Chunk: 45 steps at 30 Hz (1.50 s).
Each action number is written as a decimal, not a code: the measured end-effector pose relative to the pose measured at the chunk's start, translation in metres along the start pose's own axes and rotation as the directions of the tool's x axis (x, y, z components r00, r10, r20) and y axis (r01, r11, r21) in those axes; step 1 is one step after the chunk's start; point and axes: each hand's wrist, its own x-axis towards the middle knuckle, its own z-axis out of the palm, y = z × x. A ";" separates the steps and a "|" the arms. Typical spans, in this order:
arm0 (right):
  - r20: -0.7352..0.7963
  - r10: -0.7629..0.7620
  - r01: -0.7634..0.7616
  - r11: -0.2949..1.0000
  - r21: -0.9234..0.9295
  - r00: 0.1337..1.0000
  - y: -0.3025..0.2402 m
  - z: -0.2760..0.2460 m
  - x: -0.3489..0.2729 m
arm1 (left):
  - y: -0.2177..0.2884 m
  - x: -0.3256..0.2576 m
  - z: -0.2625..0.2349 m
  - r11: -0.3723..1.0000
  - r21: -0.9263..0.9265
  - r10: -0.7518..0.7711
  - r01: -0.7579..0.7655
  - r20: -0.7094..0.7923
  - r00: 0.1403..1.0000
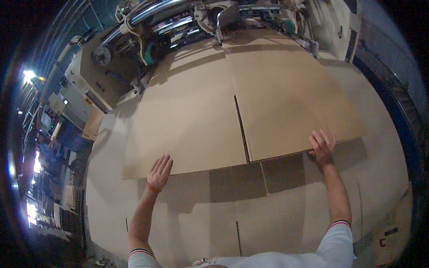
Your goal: The person repeatedly picks up large flat cardboard sheets from a table, lifts them, and places them back down in a repetitive cycle. The task involves handling the cardboard by hand without using tools.
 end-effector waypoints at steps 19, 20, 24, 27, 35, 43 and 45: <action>0.068 0.158 -0.161 0.985 0.055 0.985 0.045 0.202 0.140 | -0.141 0.133 0.174 0.951 0.158 -0.308 0.265 0.463 0.831; 0.091 0.121 -0.128 0.989 0.078 0.988 0.046 0.203 0.138 | -0.139 0.132 0.174 0.966 0.147 -0.256 0.212 0.434 0.864; -0.078 -0.017 0.035 0.973 0.229 0.997 0.033 0.193 0.133 | -0.123 0.128 0.166 0.951 0.270 -0.261 0.153 0.429 0.865; 0.089 0.034 -0.054 0.973 0.225 0.995 0.001 0.182 0.142 | -0.100 0.125 0.154 0.969 0.218 -0.187 0.113 0.355 0.916; 0.430 0.015 -0.243 0.843 0.481 0.903 -0.134 0.041 0.074 | 0.031 -0.023 0.007 0.967 -0.186 -0.074 0.173 0.446 0.892; 0.654 0.267 -0.609 0.700 0.374 0.708 -0.214 -0.198 -0.053 | 0.060 -0.292 -0.167 0.155 0.470 -0.987 0.869 0.114 0.114; 0.710 0.346 -0.693 0.667 0.273 0.613 -0.223 -0.246 -0.078 | 0.066 -0.342 -0.208 -0.183 0.666 -0.972 0.723 -0.012 -0.236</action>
